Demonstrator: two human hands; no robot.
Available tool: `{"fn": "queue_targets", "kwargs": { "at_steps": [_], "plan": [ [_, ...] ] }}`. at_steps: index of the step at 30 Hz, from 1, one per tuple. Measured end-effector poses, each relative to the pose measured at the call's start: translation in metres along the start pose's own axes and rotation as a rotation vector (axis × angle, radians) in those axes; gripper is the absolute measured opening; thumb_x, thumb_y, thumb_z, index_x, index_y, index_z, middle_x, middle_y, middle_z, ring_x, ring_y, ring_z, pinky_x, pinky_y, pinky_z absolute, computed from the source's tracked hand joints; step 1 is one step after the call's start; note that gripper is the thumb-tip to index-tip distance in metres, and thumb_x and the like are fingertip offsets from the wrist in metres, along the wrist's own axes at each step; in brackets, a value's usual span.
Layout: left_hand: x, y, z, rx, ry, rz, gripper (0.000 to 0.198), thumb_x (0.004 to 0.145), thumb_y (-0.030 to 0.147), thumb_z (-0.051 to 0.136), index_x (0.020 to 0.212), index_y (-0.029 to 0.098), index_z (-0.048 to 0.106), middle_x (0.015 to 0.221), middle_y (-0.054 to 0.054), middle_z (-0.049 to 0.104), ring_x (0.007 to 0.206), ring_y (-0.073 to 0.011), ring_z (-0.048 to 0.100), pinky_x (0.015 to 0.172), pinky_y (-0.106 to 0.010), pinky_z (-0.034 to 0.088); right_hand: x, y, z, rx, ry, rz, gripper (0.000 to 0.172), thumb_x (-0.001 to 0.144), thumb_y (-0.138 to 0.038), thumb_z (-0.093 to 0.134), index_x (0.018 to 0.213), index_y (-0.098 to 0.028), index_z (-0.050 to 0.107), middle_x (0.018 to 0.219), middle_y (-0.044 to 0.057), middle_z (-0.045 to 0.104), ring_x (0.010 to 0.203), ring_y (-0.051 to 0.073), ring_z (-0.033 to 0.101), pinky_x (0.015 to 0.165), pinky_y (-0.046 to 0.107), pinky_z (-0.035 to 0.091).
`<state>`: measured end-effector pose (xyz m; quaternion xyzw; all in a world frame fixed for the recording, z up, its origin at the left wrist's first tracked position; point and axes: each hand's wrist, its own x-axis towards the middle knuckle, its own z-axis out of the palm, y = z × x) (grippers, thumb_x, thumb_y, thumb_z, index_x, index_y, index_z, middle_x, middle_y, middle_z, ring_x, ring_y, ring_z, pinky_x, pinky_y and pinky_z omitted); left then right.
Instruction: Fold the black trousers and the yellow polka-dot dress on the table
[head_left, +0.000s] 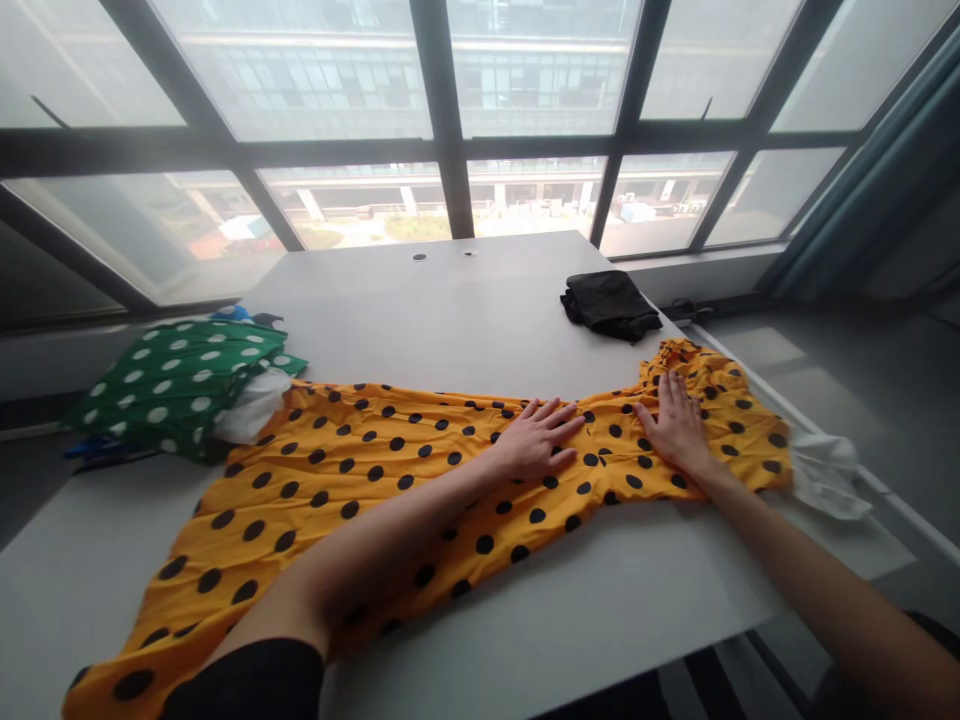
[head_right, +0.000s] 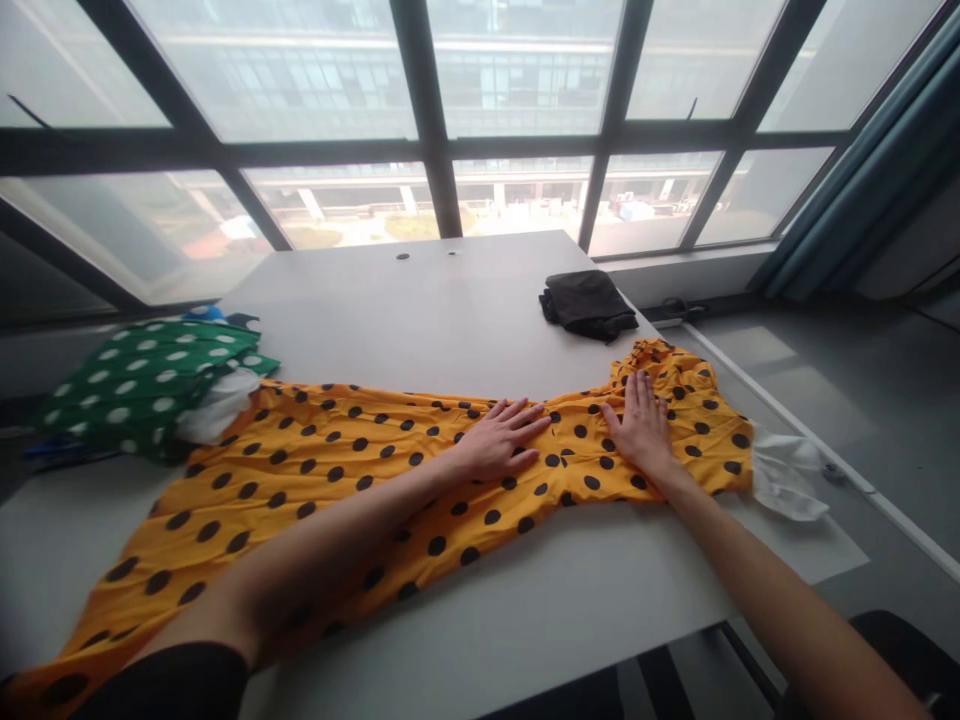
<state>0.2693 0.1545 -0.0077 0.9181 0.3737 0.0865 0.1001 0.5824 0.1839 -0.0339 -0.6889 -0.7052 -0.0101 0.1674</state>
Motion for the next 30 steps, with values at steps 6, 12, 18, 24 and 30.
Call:
{"fn": "queue_targets", "kwargs": {
  "at_steps": [6, 12, 18, 24, 30],
  "plan": [
    [-0.001, -0.005, 0.000, -0.004, 0.004, 0.013, 0.064, 0.106, 0.060, 0.036, 0.165, 0.033, 0.034, 0.173, 0.001, 0.024, 0.161, -0.0290, 0.015, 0.130, -0.053, 0.010, 0.008, 0.069, -0.008, 0.001, -0.088, 0.084, 0.076, 0.105, -0.055, 0.025, 0.161, -0.005, 0.037, 0.170, 0.021, 0.028, 0.158, 0.033, 0.023, 0.128, 0.058, 0.017],
    [0.000, -0.006, 0.002, -0.010, 0.027, 0.023, 0.063, 0.106, 0.060, 0.037, 0.164, 0.035, 0.035, 0.172, 0.001, 0.027, 0.161, -0.0290, 0.018, 0.130, -0.053, 0.012, -0.002, 0.092, -0.016, 0.087, 0.007, 0.003, 0.065, 0.101, -0.046, 0.037, 0.150, -0.008, 0.055, 0.163, 0.019, 0.042, 0.154, 0.032, 0.034, 0.126, 0.051, 0.027],
    [0.000, -0.002, -0.002, -0.005, -0.006, 0.005, 0.064, 0.106, 0.058, 0.038, 0.164, 0.032, 0.036, 0.172, 0.000, 0.028, 0.160, -0.0314, 0.019, 0.130, -0.056, 0.014, -0.034, 0.113, -0.037, 0.053, 0.371, 0.116, 0.057, 0.096, -0.043, 0.043, 0.133, -0.006, 0.067, 0.134, 0.025, 0.066, 0.128, 0.036, 0.059, 0.111, 0.050, 0.043],
    [-0.001, -0.001, -0.002, -0.003, -0.002, -0.001, 0.064, 0.106, 0.058, 0.038, 0.164, 0.033, 0.035, 0.172, 0.000, 0.027, 0.160, -0.0319, 0.019, 0.129, -0.056, 0.014, -0.043, 0.156, -0.075, 0.031, 0.159, 0.550, 0.069, 0.092, -0.055, 0.056, 0.126, 0.004, 0.068, 0.122, 0.037, 0.066, 0.116, 0.043, 0.062, 0.094, 0.048, 0.046],
    [-0.001, -0.001, -0.001, -0.001, 0.001, 0.006, 0.063, 0.106, 0.059, 0.036, 0.163, 0.033, 0.037, 0.172, -0.001, 0.028, 0.160, -0.0309, 0.020, 0.129, -0.056, 0.014, -0.031, 0.153, -0.089, 0.380, -0.019, 0.598, 0.035, 0.086, -0.049, 0.066, 0.088, -0.015, 0.075, 0.094, 0.019, 0.076, 0.087, 0.031, 0.070, 0.070, 0.037, 0.047]
  ]
}}
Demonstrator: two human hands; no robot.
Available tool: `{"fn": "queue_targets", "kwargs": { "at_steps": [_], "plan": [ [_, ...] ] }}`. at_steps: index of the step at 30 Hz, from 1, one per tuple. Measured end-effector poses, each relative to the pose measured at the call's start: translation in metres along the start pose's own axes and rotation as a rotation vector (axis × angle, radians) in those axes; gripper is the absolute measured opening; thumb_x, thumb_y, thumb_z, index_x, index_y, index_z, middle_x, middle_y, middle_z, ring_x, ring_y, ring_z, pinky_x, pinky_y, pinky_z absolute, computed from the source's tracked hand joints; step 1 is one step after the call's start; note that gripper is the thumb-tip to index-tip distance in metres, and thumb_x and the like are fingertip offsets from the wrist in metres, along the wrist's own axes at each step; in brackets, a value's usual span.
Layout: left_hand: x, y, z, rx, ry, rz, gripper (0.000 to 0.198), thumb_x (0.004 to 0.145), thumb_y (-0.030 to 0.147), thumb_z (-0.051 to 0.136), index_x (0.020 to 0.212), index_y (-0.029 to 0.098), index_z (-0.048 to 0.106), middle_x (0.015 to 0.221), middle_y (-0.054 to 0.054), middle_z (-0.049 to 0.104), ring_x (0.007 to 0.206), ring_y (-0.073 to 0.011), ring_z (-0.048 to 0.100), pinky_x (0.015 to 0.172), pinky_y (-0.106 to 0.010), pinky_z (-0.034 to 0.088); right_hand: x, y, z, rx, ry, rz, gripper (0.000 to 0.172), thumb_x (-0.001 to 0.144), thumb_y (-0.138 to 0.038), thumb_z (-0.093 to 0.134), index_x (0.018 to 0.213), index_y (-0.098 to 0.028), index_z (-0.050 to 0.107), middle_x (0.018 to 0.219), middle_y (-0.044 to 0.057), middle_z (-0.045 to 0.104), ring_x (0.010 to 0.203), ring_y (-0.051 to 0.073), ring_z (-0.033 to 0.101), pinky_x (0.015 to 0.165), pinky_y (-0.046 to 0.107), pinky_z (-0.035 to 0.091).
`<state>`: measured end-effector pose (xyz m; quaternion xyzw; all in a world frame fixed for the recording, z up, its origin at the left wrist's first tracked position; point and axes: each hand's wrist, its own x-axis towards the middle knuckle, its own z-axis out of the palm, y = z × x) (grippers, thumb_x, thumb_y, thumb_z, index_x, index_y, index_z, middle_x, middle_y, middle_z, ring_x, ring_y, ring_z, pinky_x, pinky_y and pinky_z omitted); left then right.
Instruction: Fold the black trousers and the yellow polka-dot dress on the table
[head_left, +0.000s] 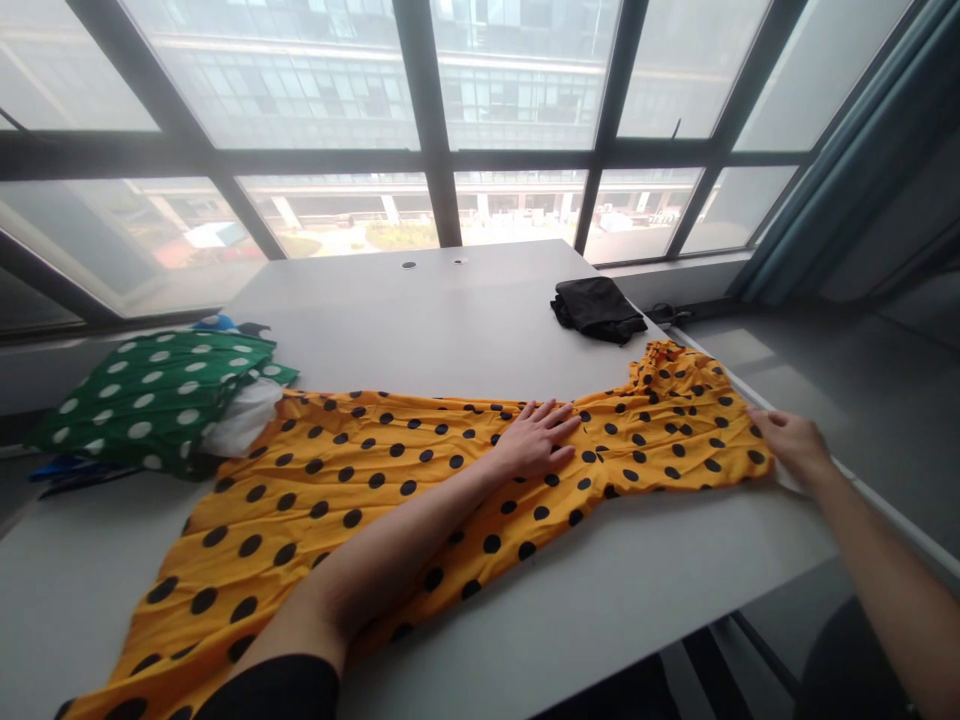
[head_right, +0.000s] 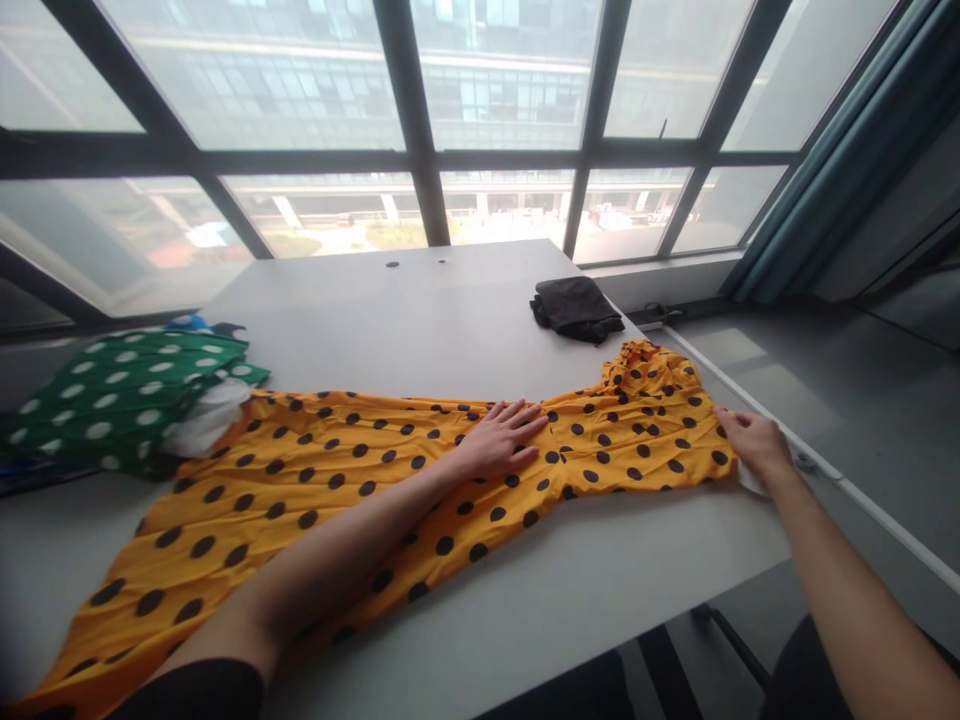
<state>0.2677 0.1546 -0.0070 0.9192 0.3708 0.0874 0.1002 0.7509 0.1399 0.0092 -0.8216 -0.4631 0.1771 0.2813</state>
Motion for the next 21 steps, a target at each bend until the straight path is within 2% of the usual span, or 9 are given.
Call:
{"fn": "queue_targets", "kwargs": {
  "at_steps": [3, 5, 8, 13, 17, 21],
  "plan": [
    [0.000, 0.000, 0.000, 0.005, 0.004, 0.005, 0.064, 0.106, 0.059, 0.037, 0.163, 0.032, 0.037, 0.172, -0.002, 0.028, 0.160, -0.0306, 0.019, 0.129, -0.055, 0.013, 0.007, -0.004, 0.007, 0.070, -0.093, -0.030, 0.029, 0.079, -0.043, 0.075, 0.090, -0.016, 0.073, 0.091, 0.016, 0.076, 0.080, 0.029, 0.069, 0.069, 0.037, 0.047],
    [0.000, 0.000, 0.000, 0.007, 0.009, 0.009, 0.063, 0.106, 0.059, 0.037, 0.163, 0.032, 0.038, 0.172, -0.002, 0.029, 0.160, -0.0307, 0.020, 0.129, -0.055, 0.014, 0.013, -0.005, 0.011, -0.013, -0.027, -0.073, 0.027, 0.076, -0.040, 0.077, 0.088, -0.017, 0.073, 0.086, 0.015, 0.075, 0.076, 0.028, 0.067, 0.068, 0.038, 0.046],
    [0.000, -0.001, 0.001, 0.003, 0.015, 0.009, 0.063, 0.105, 0.059, 0.037, 0.162, 0.033, 0.038, 0.171, -0.002, 0.030, 0.160, -0.0309, 0.021, 0.129, -0.055, 0.014, 0.018, -0.004, 0.016, -0.197, 0.084, -0.128, 0.023, 0.079, -0.039, 0.074, 0.087, -0.018, 0.073, 0.081, 0.016, 0.072, 0.072, 0.029, 0.062, 0.067, 0.040, 0.043],
    [0.000, -0.002, 0.003, -0.003, 0.019, 0.011, 0.062, 0.106, 0.059, 0.037, 0.162, 0.033, 0.039, 0.171, -0.001, 0.030, 0.159, -0.0304, 0.022, 0.129, -0.053, 0.013, 0.020, -0.014, 0.016, -0.341, 0.165, -0.163, 0.033, 0.087, -0.037, 0.065, 0.107, -0.012, 0.075, 0.095, 0.023, 0.074, 0.080, 0.032, 0.063, 0.070, 0.041, 0.042],
    [0.000, -0.002, 0.003, -0.008, 0.022, 0.015, 0.062, 0.106, 0.058, 0.038, 0.162, 0.030, 0.041, 0.171, -0.003, 0.031, 0.159, -0.0317, 0.022, 0.128, -0.055, 0.013, 0.017, -0.033, 0.009, -0.399, 0.192, -0.183, 0.037, 0.089, -0.032, 0.062, 0.115, -0.009, 0.075, 0.101, 0.026, 0.075, 0.084, 0.032, 0.065, 0.071, 0.039, 0.040],
    [-0.002, -0.002, 0.002, -0.030, 0.043, 0.030, 0.061, 0.105, 0.055, 0.041, 0.161, 0.029, 0.043, 0.170, -0.005, 0.033, 0.158, -0.0324, 0.024, 0.128, -0.056, 0.014, -0.003, -0.070, 0.004, -0.444, 0.261, -0.268, 0.029, 0.090, -0.028, 0.064, 0.112, -0.014, 0.074, 0.099, 0.020, 0.076, 0.083, 0.029, 0.066, 0.068, 0.036, 0.039]
  ]
}}
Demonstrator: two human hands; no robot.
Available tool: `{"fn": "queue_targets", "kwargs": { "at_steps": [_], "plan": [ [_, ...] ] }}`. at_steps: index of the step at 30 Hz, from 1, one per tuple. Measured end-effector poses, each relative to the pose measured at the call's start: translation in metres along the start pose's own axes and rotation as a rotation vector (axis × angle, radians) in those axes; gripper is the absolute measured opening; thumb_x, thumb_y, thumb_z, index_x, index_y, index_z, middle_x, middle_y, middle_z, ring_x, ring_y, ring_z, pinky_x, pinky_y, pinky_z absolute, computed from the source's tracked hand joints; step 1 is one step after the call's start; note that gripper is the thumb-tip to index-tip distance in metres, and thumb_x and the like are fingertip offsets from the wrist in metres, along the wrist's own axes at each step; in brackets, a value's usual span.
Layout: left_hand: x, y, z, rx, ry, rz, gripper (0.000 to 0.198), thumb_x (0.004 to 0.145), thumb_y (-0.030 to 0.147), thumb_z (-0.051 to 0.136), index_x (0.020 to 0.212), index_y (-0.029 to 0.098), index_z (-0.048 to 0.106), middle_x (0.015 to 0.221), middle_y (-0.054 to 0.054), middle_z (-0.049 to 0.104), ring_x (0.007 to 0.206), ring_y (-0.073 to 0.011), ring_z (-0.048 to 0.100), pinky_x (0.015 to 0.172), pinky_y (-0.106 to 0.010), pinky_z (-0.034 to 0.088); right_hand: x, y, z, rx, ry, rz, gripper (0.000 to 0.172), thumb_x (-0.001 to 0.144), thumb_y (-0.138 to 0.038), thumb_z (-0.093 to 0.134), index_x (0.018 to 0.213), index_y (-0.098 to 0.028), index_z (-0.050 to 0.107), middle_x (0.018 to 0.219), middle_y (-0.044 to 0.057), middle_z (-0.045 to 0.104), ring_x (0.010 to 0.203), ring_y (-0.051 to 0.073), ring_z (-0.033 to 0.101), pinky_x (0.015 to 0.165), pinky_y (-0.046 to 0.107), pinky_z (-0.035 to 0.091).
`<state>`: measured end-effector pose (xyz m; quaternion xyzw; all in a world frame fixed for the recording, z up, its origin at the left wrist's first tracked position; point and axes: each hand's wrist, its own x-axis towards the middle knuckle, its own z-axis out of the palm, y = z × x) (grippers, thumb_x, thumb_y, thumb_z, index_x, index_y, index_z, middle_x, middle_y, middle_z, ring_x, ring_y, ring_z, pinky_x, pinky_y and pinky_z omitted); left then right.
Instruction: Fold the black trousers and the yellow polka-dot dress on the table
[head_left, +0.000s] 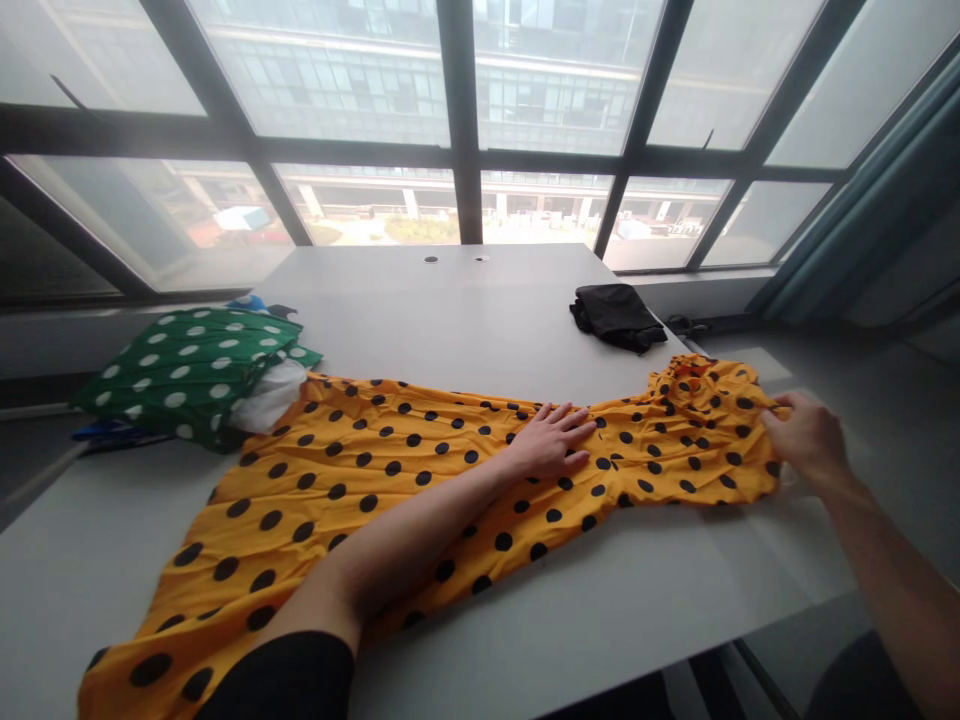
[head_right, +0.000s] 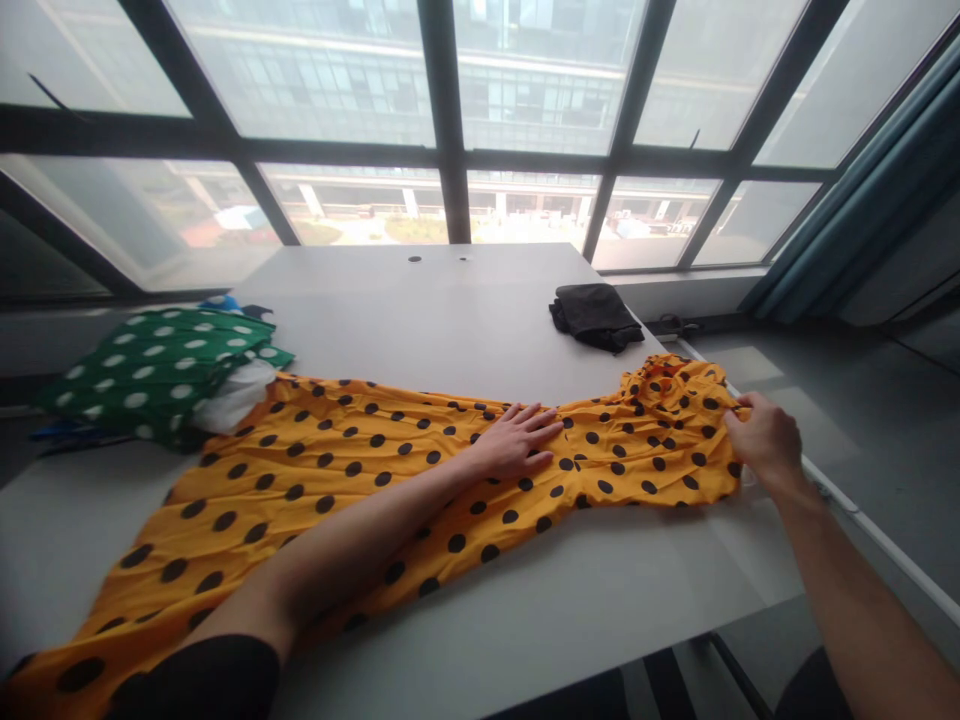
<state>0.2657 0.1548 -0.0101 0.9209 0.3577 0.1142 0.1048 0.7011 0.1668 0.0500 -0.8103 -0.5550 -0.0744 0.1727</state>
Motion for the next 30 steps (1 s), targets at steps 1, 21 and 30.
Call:
{"fn": "queue_targets", "kwargs": {
  "at_steps": [1, 21, 30],
  "plan": [
    [0.000, 0.000, 0.000, -0.015, 0.008, 0.004, 0.060, 0.105, 0.054, 0.044, 0.160, 0.029, 0.044, 0.170, -0.005, 0.034, 0.158, -0.0327, 0.024, 0.128, -0.056, 0.014, -0.004, -0.014, -0.008, -0.017, 0.024, -0.033, 0.027, 0.090, -0.028, 0.064, 0.113, -0.016, 0.073, 0.099, 0.019, 0.076, 0.083, 0.028, 0.066, 0.068, 0.035, 0.038],
    [-0.030, 0.011, -0.028, -1.657, 0.343, -0.769, 0.037, 0.077, 0.020, 0.088, 0.109, 0.016, 0.070, 0.105, -0.013, 0.076, 0.097, -0.0294, 0.072, 0.088, -0.041, 0.059, -0.207, -0.257, -0.042, 0.487, -0.380, -1.093, 0.018, 0.098, -0.023, 0.059, 0.111, -0.020, 0.070, 0.121, 0.010, 0.072, 0.112, 0.028, 0.065, 0.101, 0.043, 0.052],
    [-0.019, 0.010, -0.012, -1.787, 0.396, -0.820, 0.037, 0.092, 0.033, 0.076, 0.121, 0.018, 0.059, 0.117, -0.015, 0.073, 0.096, -0.0275, 0.075, 0.073, -0.036, 0.065, -0.117, -0.142, -0.005, 0.378, -0.310, -0.774, 0.050, 0.085, -0.041, 0.073, 0.132, -0.026, 0.068, 0.133, 0.011, 0.069, 0.123, 0.035, 0.061, 0.100, 0.050, 0.050]
  ]
}}
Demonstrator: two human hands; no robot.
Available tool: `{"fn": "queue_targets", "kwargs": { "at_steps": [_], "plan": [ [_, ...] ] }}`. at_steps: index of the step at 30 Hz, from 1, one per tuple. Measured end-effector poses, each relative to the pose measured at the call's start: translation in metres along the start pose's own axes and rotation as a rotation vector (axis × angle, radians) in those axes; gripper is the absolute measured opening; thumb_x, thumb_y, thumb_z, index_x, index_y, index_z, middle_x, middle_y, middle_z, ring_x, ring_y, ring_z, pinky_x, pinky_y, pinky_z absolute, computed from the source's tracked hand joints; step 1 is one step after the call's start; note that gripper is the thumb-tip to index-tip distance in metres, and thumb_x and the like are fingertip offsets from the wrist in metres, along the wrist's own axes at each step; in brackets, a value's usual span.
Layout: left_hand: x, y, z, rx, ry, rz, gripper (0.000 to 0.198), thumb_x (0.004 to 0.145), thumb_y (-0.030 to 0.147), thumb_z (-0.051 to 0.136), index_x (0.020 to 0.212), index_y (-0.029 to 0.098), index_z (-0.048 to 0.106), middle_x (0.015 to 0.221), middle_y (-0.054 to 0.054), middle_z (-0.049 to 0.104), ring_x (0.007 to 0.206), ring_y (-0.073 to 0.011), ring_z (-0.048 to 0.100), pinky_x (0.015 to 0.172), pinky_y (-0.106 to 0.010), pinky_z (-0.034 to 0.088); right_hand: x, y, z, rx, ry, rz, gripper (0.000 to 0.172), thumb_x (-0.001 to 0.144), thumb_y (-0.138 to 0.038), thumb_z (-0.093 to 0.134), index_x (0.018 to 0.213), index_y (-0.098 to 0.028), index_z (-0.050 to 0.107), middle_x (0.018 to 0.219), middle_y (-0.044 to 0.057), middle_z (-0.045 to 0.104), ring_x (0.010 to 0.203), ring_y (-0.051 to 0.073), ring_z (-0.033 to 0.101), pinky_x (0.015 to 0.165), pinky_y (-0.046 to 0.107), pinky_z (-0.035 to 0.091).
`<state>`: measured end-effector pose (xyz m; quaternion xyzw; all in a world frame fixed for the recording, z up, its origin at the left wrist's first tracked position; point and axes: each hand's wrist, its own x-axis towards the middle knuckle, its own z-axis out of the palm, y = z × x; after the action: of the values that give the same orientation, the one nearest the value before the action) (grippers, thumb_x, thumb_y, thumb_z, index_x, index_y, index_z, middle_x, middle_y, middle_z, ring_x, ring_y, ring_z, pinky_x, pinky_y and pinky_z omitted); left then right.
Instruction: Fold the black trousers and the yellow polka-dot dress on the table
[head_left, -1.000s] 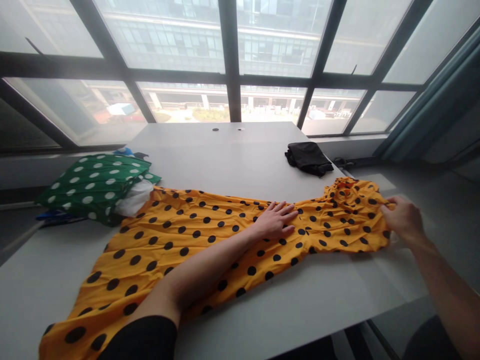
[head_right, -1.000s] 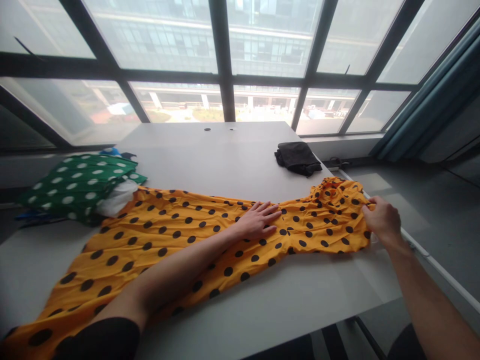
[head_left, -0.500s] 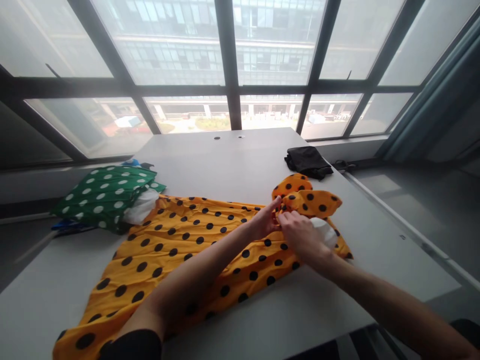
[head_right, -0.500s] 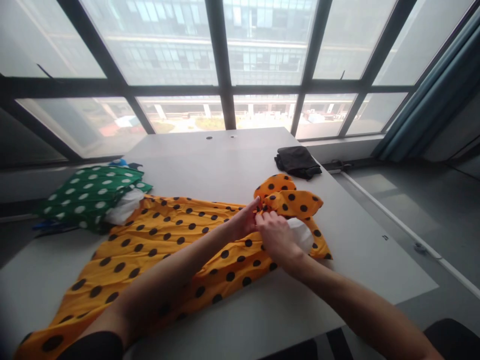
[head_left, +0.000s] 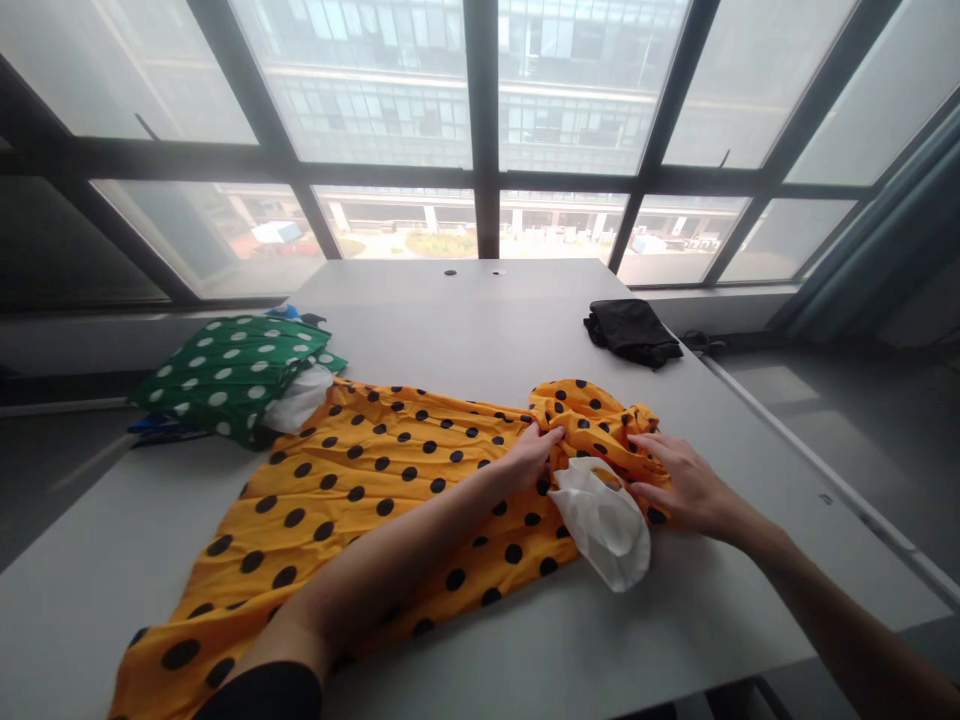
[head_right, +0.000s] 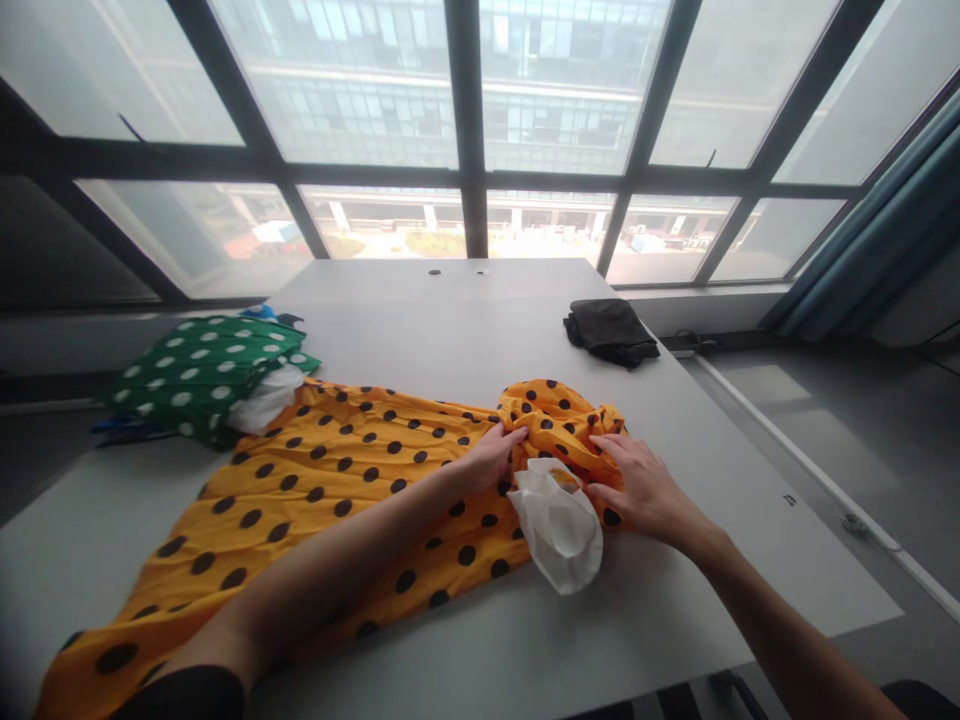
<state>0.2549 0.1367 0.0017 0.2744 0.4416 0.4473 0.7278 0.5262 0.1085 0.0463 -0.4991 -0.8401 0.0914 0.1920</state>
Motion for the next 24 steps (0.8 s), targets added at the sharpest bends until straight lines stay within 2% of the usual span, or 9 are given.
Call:
{"fn": "queue_targets", "kwargs": {
  "at_steps": [3, 5, 8, 11, 12, 14, 16, 20, 24],
  "plan": [
    [-0.003, 0.003, 0.001, 0.007, 0.012, -0.020, 0.029, 0.100, 0.033, 0.066, 0.124, 0.019, 0.057, 0.113, -0.013, 0.074, 0.093, -0.0255, 0.075, 0.071, -0.034, 0.065, 0.010, 0.015, 0.007, -0.049, 0.018, 0.048, 0.019, 0.089, -0.033, 0.061, 0.099, -0.025, 0.076, 0.103, 0.008, 0.077, 0.098, 0.029, 0.069, 0.089, 0.044, 0.050],
    [-0.005, 0.004, 0.001, 0.014, 0.007, -0.016, 0.030, 0.101, 0.036, 0.063, 0.125, 0.019, 0.056, 0.112, -0.013, 0.074, 0.088, -0.0249, 0.075, 0.067, -0.033, 0.064, 0.033, 0.015, 0.005, -0.022, 0.106, 0.032, 0.022, 0.093, -0.032, 0.055, 0.081, -0.023, 0.071, 0.084, 0.007, 0.073, 0.083, 0.026, 0.066, 0.083, 0.040, 0.049],
    [-0.007, 0.004, 0.001, 0.018, -0.042, 0.030, 0.037, 0.098, 0.039, 0.069, 0.126, 0.019, 0.054, 0.119, -0.014, 0.071, 0.090, -0.0254, 0.075, 0.066, -0.033, 0.063, 0.092, 0.013, 0.001, 0.088, 0.248, -0.102, 0.026, 0.094, -0.038, 0.057, 0.078, -0.021, 0.069, 0.086, 0.010, 0.071, 0.087, 0.026, 0.063, 0.084, 0.039, 0.048],
    [-0.010, 0.004, -0.001, 0.009, -0.082, 0.089, 0.046, 0.091, 0.037, 0.079, 0.127, 0.020, 0.054, 0.124, -0.014, 0.070, 0.099, -0.0271, 0.074, 0.075, -0.035, 0.064, 0.158, 0.011, 0.009, 0.280, 0.275, -0.202, 0.027, 0.093, -0.042, 0.059, 0.084, -0.020, 0.071, 0.099, 0.011, 0.072, 0.097, 0.026, 0.063, 0.090, 0.038, 0.049],
    [-0.011, 0.004, -0.001, 0.001, -0.096, 0.101, 0.052, 0.089, 0.037, 0.082, 0.129, 0.020, 0.054, 0.125, -0.014, 0.070, 0.102, -0.0283, 0.074, 0.078, -0.037, 0.064, 0.177, 0.010, 0.015, 0.330, 0.234, -0.185, 0.030, 0.091, -0.045, 0.059, 0.083, -0.019, 0.071, 0.098, 0.011, 0.073, 0.094, 0.026, 0.063, 0.088, 0.037, 0.050],
    [-0.013, 0.005, -0.002, -0.017, -0.135, 0.111, 0.067, 0.082, 0.037, 0.088, 0.135, 0.022, 0.051, 0.128, -0.014, 0.069, 0.107, -0.0308, 0.074, 0.083, -0.040, 0.064, 0.206, 0.007, 0.031, 0.392, 0.054, -0.119, 0.035, 0.087, -0.052, 0.064, 0.082, -0.018, 0.072, 0.091, 0.010, 0.074, 0.087, 0.025, 0.064, 0.083, 0.036, 0.052],
    [-0.015, 0.006, -0.003, -0.030, -0.146, 0.109, 0.080, 0.074, 0.033, 0.093, 0.140, 0.024, 0.048, 0.133, -0.015, 0.068, 0.110, -0.0321, 0.073, 0.087, -0.043, 0.064, 0.221, 0.005, 0.046, 0.416, -0.141, -0.085, 0.039, 0.082, -0.056, 0.069, 0.083, -0.017, 0.075, 0.085, 0.008, 0.076, 0.081, 0.024, 0.066, 0.078, 0.034, 0.053],
    [-0.012, 0.004, -0.003, -0.056, -0.095, 0.125, 0.092, 0.062, 0.008, 0.091, 0.141, 0.023, 0.047, 0.133, -0.015, 0.068, 0.116, -0.0330, 0.071, 0.093, -0.043, 0.062, 0.224, 0.008, 0.058, 0.462, -0.372, -0.102, 0.047, 0.082, -0.059, 0.072, 0.099, -0.016, 0.080, 0.100, 0.011, 0.080, 0.090, 0.026, 0.070, 0.081, 0.033, 0.055],
    [-0.006, -0.001, -0.002, -0.100, -0.133, 0.181, 0.092, 0.054, -0.005, 0.077, 0.138, 0.020, 0.051, 0.127, -0.013, 0.071, 0.119, -0.0344, 0.069, 0.097, -0.043, 0.059, 0.215, 0.021, 0.043, 0.579, -0.506, -0.013, 0.060, 0.080, -0.063, 0.075, 0.118, -0.016, 0.077, 0.115, 0.013, 0.078, 0.104, 0.028, 0.071, 0.088, 0.034, 0.056]
  ]
}}
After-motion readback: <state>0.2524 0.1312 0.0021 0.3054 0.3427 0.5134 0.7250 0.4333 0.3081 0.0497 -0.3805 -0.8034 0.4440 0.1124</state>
